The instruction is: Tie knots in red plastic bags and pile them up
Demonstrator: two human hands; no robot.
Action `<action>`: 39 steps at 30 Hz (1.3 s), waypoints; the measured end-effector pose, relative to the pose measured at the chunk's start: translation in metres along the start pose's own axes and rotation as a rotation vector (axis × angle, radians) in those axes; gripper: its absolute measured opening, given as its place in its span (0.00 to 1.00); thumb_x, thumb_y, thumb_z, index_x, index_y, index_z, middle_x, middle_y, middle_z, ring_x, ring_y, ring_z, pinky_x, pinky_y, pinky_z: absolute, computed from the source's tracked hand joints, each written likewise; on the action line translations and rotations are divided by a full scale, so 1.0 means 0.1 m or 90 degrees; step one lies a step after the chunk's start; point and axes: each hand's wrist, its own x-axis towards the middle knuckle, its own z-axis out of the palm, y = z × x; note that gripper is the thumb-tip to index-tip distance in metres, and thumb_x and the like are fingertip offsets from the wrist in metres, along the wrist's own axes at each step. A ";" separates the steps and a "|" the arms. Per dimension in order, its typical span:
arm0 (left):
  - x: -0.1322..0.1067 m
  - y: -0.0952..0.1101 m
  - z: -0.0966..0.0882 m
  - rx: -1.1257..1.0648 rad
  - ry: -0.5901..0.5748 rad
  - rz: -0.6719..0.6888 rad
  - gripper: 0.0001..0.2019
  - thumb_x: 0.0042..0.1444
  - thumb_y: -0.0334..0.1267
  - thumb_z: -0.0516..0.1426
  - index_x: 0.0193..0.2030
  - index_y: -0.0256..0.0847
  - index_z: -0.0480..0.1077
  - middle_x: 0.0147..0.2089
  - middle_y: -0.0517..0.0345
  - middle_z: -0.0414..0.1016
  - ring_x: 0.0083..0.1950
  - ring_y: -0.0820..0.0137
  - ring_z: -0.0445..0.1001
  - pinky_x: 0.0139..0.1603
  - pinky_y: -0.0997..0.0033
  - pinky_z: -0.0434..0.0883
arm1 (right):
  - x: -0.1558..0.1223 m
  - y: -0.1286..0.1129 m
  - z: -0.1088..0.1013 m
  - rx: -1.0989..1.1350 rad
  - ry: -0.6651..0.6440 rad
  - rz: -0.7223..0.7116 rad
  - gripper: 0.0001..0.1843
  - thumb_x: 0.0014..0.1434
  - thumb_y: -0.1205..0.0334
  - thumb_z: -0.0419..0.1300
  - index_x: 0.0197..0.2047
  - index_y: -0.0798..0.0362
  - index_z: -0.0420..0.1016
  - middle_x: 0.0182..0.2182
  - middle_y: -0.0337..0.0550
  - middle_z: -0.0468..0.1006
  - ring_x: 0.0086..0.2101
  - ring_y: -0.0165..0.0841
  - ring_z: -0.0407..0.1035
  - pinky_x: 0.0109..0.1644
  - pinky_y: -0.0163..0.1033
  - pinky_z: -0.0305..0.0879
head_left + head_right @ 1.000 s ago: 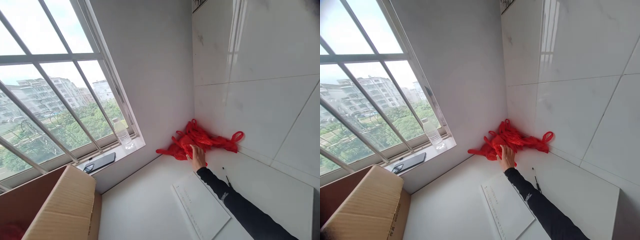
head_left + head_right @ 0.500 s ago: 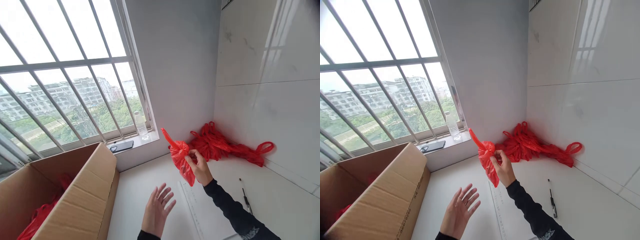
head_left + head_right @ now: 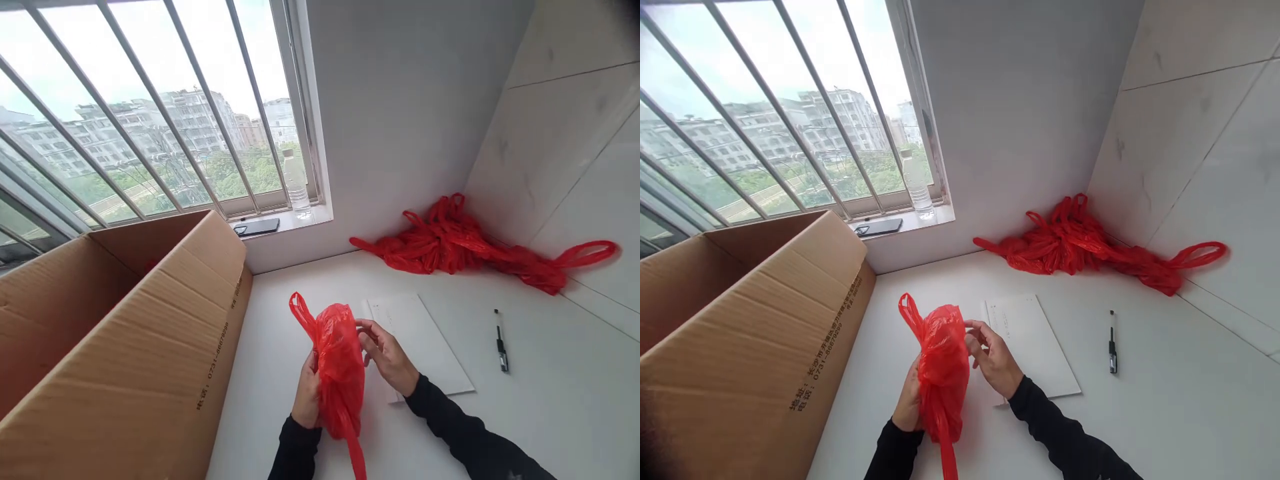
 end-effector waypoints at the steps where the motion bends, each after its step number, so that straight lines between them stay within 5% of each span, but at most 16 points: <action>1: 0.01 -0.03 0.01 0.034 -0.032 0.018 0.23 0.45 0.38 0.69 0.49 0.40 0.73 0.39 0.51 0.80 0.38 0.62 0.77 0.36 0.69 0.74 | -0.02 0.00 0.01 -0.007 -0.004 -0.014 0.22 0.64 0.44 0.56 0.55 0.50 0.68 0.39 0.44 0.73 0.36 0.35 0.68 0.36 0.38 0.69; 5: 0.03 -0.11 0.03 0.131 -0.095 0.048 0.20 0.47 0.38 0.68 0.48 0.39 0.75 0.45 0.51 0.80 0.45 0.59 0.76 0.43 0.68 0.73 | -0.06 0.00 0.02 -0.042 0.013 -0.033 0.16 0.63 0.48 0.59 0.47 0.51 0.73 0.34 0.40 0.73 0.34 0.33 0.67 0.40 0.38 0.69; 11: 0.04 -0.18 -0.05 0.120 -0.026 0.089 0.17 0.59 0.48 0.59 0.48 0.38 0.76 0.44 0.50 0.81 0.44 0.60 0.76 0.46 0.64 0.71 | -0.08 0.00 -0.01 -0.001 -0.018 -0.042 0.11 0.64 0.52 0.59 0.43 0.51 0.72 0.36 0.42 0.75 0.36 0.34 0.69 0.41 0.38 0.69; 17: 0.03 -0.18 0.00 0.083 0.020 0.099 0.20 0.55 0.45 0.63 0.52 0.39 0.74 0.45 0.52 0.80 0.43 0.62 0.77 0.45 0.67 0.71 | -0.08 0.01 -0.06 -0.048 -0.057 -0.041 0.18 0.62 0.51 0.61 0.52 0.49 0.71 0.42 0.44 0.76 0.36 0.33 0.68 0.38 0.36 0.67; 22: 0.03 -0.16 0.00 0.087 0.016 0.071 0.19 0.54 0.46 0.64 0.49 0.38 0.75 0.42 0.51 0.81 0.43 0.60 0.77 0.43 0.67 0.72 | -0.07 -0.01 -0.06 -0.016 -0.077 -0.030 0.18 0.60 0.50 0.63 0.48 0.50 0.74 0.41 0.44 0.77 0.36 0.35 0.70 0.42 0.39 0.69; 27: 0.03 -0.14 0.01 0.119 -0.044 0.033 0.21 0.47 0.37 0.68 0.50 0.41 0.74 0.45 0.52 0.80 0.45 0.61 0.77 0.47 0.68 0.71 | -0.05 -0.05 -0.06 -0.011 -0.042 -0.009 0.18 0.58 0.48 0.63 0.46 0.50 0.74 0.42 0.45 0.77 0.42 0.39 0.72 0.45 0.41 0.70; 33: 0.03 -0.16 0.03 0.084 0.012 0.051 0.18 0.45 0.36 0.69 0.44 0.39 0.76 0.42 0.53 0.81 0.43 0.61 0.77 0.42 0.69 0.73 | -0.05 0.00 -0.06 -0.045 -0.078 -0.014 0.22 0.57 0.48 0.64 0.51 0.49 0.73 0.42 0.45 0.76 0.38 0.36 0.70 0.40 0.38 0.69; 39: 0.02 -0.18 0.06 0.119 0.023 0.050 0.16 0.48 0.43 0.67 0.42 0.37 0.77 0.36 0.52 0.82 0.41 0.58 0.78 0.36 0.69 0.73 | -0.07 0.00 -0.05 -0.016 -0.056 -0.010 0.16 0.58 0.48 0.64 0.40 0.52 0.75 0.34 0.40 0.76 0.32 0.33 0.67 0.40 0.38 0.67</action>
